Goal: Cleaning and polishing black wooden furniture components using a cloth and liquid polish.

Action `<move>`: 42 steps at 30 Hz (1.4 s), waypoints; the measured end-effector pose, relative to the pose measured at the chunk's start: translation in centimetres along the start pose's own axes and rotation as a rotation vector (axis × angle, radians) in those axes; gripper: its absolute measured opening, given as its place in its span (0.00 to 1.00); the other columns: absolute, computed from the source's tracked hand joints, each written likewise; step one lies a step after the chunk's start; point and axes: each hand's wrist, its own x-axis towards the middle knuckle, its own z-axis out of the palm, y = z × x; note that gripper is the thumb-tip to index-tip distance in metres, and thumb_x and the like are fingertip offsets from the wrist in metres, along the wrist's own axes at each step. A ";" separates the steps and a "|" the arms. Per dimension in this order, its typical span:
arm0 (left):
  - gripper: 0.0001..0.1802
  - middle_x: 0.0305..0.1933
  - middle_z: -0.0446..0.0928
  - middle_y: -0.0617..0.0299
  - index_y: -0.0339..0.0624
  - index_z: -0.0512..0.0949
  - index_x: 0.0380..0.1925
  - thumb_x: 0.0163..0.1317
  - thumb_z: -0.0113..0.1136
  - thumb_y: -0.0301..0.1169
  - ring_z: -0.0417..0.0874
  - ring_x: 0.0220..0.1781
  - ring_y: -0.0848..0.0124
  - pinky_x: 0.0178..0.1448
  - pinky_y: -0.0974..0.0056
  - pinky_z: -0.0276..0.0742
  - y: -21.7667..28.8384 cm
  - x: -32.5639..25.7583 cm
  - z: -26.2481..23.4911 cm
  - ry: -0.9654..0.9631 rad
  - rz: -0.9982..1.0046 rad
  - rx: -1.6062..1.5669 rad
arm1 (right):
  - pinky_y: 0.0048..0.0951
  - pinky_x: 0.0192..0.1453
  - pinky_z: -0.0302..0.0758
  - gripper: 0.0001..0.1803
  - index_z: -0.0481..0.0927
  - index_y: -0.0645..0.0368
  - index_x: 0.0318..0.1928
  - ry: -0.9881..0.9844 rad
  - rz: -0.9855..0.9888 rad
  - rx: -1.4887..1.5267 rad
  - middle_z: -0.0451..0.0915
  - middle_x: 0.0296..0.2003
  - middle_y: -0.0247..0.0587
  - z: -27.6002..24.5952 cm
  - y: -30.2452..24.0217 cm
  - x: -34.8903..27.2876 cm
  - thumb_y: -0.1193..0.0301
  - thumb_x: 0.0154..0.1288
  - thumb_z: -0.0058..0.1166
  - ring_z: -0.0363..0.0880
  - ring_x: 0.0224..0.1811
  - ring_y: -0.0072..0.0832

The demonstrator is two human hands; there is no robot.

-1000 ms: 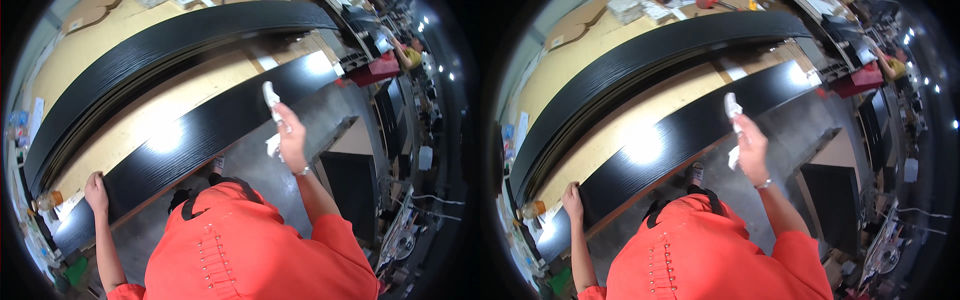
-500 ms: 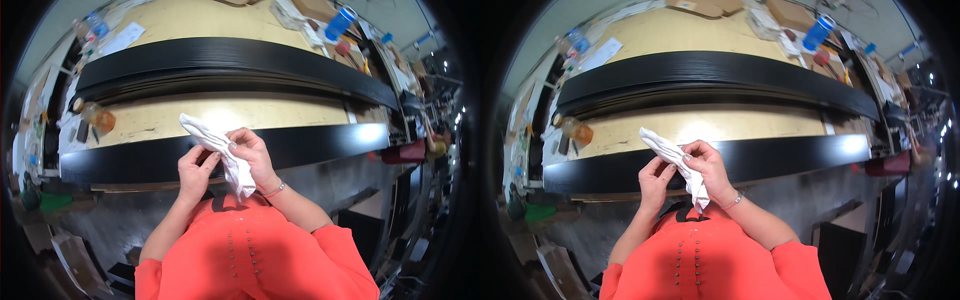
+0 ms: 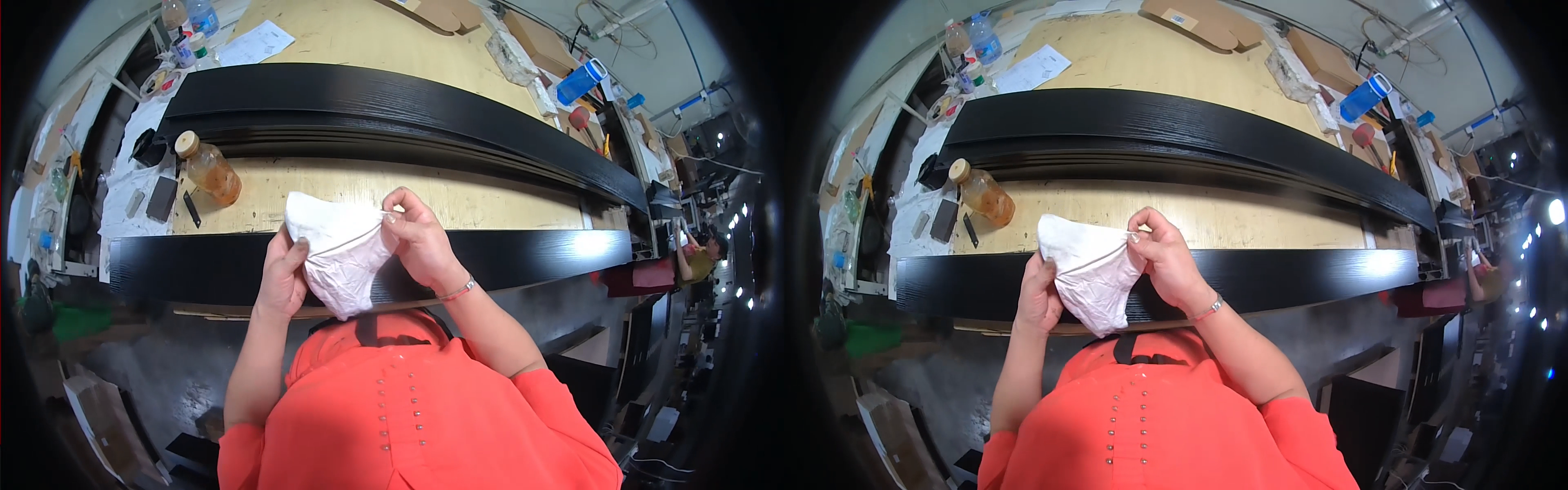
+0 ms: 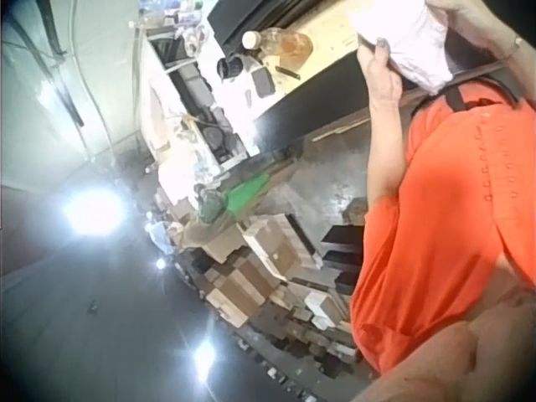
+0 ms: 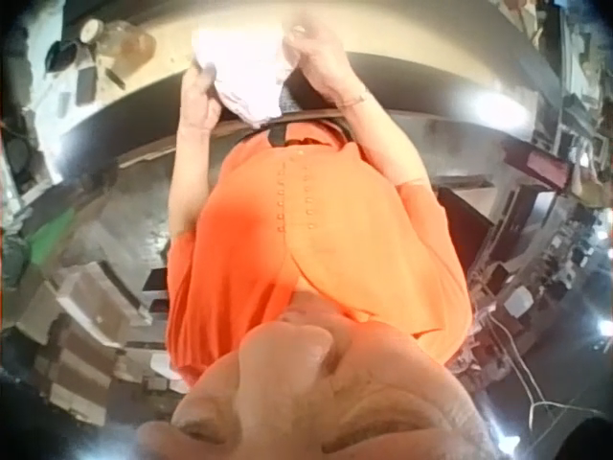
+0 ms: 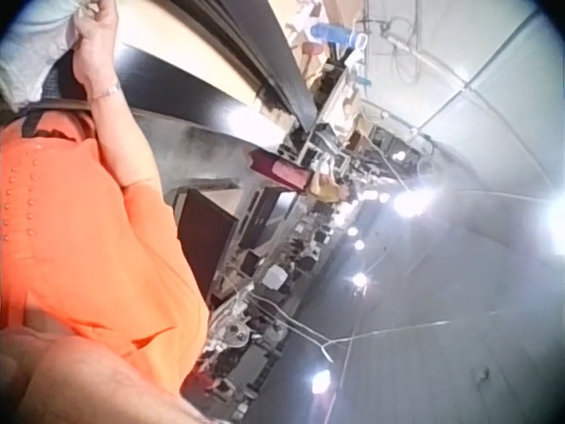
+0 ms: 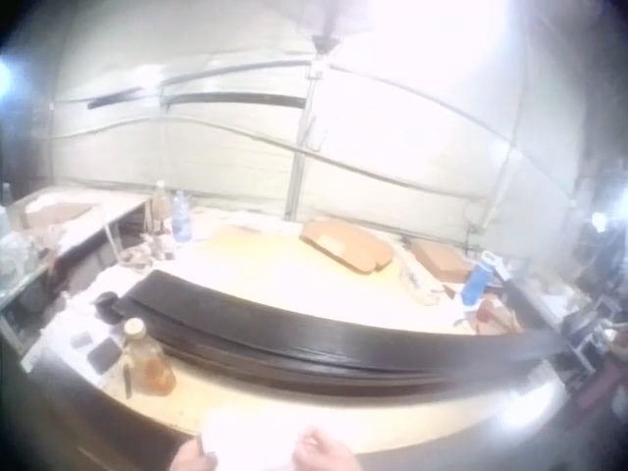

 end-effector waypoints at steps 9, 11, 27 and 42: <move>0.29 0.63 0.76 0.47 0.29 0.66 0.66 0.63 0.55 0.19 0.79 0.65 0.58 0.69 0.53 0.75 0.8 -2.4 -4.3 0.117 0.023 -0.106 | 0.17 0.27 0.56 0.04 0.75 0.58 0.37 -0.073 0.042 -0.454 0.71 0.24 0.24 2.9 -0.4 7.0 0.80 0.66 0.56 0.63 0.22 0.12; 0.31 0.65 0.74 0.46 0.30 0.64 0.67 0.63 0.53 0.20 0.77 0.67 0.55 0.71 0.51 0.74 0.8 -3.5 -4.6 0.147 0.061 -0.152 | 0.19 0.33 0.69 0.04 0.76 0.60 0.37 -0.115 0.092 -0.576 0.73 0.25 0.25 3.4 1.2 10.1 0.80 0.64 0.58 0.71 0.26 0.14; 0.27 0.68 0.72 0.43 0.29 0.62 0.69 0.75 0.45 0.34 0.75 0.69 0.49 0.73 0.45 0.70 -0.8 -12.1 -8.3 0.526 0.175 -0.360 | 0.40 0.59 0.77 0.41 0.72 0.62 0.52 -0.309 -0.293 -1.027 0.81 0.49 0.51 14.2 12.9 25.0 0.64 0.37 0.81 0.81 0.52 0.41; 0.27 0.69 0.70 0.47 0.34 0.60 0.71 0.80 0.40 0.41 0.74 0.69 0.51 0.72 0.46 0.72 2.2 -7.0 -10.0 0.309 0.234 -0.494 | 0.35 0.47 0.67 0.30 0.83 0.47 0.53 -0.673 -0.791 -1.944 0.81 0.41 0.32 12.3 0.5 11.1 0.74 0.42 0.62 0.73 0.43 0.35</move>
